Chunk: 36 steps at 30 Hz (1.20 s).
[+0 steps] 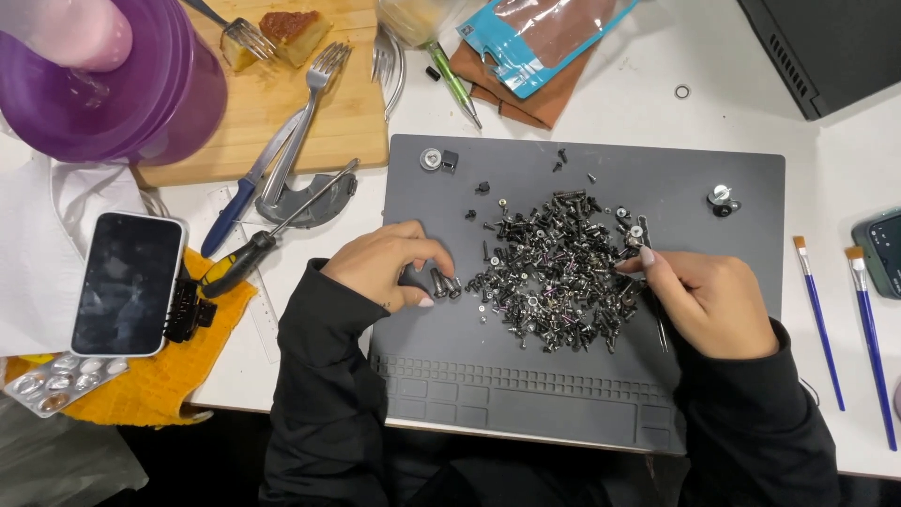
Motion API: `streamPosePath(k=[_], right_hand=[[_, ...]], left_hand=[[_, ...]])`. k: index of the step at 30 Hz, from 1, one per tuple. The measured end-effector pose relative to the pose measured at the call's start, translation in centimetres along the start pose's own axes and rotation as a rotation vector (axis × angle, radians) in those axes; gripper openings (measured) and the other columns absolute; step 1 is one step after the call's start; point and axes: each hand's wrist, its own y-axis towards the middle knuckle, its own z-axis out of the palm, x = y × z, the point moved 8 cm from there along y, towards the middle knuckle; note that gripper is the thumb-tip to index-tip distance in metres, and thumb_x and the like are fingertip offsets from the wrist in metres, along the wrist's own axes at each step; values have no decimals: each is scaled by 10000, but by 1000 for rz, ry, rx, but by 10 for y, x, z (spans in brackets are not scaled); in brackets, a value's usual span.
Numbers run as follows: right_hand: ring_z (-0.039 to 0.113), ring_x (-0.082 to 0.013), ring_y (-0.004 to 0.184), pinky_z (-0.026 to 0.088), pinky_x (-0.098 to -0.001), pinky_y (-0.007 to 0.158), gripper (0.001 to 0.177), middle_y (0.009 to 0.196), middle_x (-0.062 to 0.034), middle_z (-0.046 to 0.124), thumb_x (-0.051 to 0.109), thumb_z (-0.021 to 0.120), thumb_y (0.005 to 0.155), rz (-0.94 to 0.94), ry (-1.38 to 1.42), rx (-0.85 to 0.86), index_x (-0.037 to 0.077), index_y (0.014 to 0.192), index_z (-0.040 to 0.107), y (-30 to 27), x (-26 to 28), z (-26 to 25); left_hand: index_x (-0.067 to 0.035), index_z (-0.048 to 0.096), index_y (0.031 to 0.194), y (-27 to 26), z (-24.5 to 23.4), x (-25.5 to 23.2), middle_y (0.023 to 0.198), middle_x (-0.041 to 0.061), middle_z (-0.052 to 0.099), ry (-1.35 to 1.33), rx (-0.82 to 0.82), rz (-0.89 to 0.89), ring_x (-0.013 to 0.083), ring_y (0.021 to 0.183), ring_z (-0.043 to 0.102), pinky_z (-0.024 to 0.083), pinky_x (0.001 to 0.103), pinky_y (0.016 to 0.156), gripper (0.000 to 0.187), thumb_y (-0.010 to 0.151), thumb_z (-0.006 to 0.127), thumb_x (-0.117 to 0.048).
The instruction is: The person sorts a pile of small metal screws and fasteners on a gray mat using tweezers and their hands. They separate the pieces into small groups by type and size, moving them across the mat throughout the clip.
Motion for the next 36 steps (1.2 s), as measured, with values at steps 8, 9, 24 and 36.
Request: streamPosePath(k=[8,9,24,36], right_hand=[[742,-140,818,473,-289,724,424,937,-15,839,305,491,1103,-27,72,-51,148,1000,871,-2,11,-7],[706,-126,724,441,-290,679,429,874,-5,834,318,490,1106,2,71,-51,155,1004,873,-2,9,-8],[225,-132,518,185,-290,528,560,576,-15,280,356,389,1186,262,1023,-192,-66,932,656,1,-40,-7],[247,-133,524,200,-286,536,534,590,-2,288,330,396,1193,234,1043,-213,-42,916,661,1,-32,-12]], left_hand=[[-314,723,963,11,8,7,984,-73,538,40,-4,-103,165,831,567,448,368,669,386,705,999,-397],[-291,731,927,13,8,9,976,-74,559,56,-20,-100,170,831,584,449,373,650,414,667,1012,-447],[-235,746,853,13,-14,-5,827,-84,710,-16,-280,42,134,723,626,491,334,648,231,845,840,-446],[-184,660,829,27,1,-25,734,-69,604,69,-355,47,184,687,606,444,390,549,272,920,748,-425]])
